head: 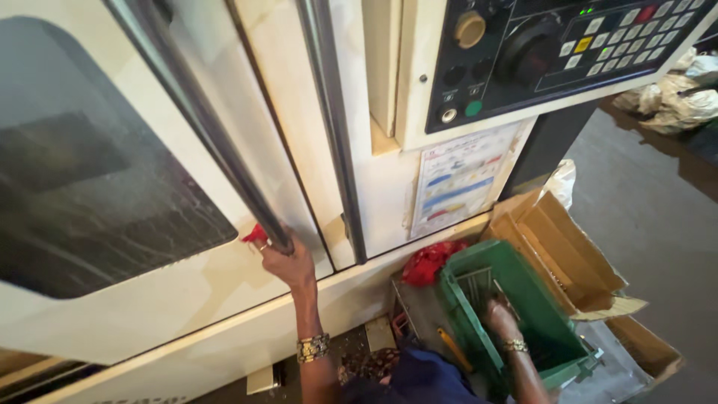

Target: The person opens a machine door, inserts a metal rod into a rotating component, and closes the door. They repeat this sequence multiple times, handling the rod and door with both hands.

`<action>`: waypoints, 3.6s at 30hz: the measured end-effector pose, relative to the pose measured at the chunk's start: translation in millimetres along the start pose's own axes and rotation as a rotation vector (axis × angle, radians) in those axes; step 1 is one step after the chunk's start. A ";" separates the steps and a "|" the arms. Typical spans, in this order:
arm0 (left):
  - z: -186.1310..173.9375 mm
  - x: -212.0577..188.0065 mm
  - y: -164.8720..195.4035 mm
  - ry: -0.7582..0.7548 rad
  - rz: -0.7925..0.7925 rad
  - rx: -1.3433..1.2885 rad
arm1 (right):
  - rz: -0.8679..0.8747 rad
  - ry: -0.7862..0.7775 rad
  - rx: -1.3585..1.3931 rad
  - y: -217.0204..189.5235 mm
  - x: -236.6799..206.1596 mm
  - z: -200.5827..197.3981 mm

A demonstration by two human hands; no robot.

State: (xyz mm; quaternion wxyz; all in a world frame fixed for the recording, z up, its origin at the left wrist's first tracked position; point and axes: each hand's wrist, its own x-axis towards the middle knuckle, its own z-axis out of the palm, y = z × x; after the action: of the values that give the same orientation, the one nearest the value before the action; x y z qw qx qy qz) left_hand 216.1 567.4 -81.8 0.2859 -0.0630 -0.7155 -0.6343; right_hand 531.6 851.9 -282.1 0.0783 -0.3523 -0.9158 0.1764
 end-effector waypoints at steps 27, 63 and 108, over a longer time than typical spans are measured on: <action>-1.5 9.5 -3.7 0.145 0.019 -0.223 | 0.222 0.137 -0.076 49.8 53.6 6.8; -7.2 12.5 -25.0 0.218 0.223 -0.042 | -0.366 0.066 1.067 -86.9 21.8 -200.0; 15.9 47.6 -96.0 0.201 0.142 -0.162 | -0.559 0.189 0.703 -184.1 51.7 -132.0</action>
State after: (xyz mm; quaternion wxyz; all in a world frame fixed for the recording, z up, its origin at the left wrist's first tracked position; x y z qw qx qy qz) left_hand 128.0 551.5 -142.7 0.3945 -0.0724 -0.6234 -0.6712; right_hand 414.9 795.1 -89.3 0.3208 -0.0583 -0.8492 0.4154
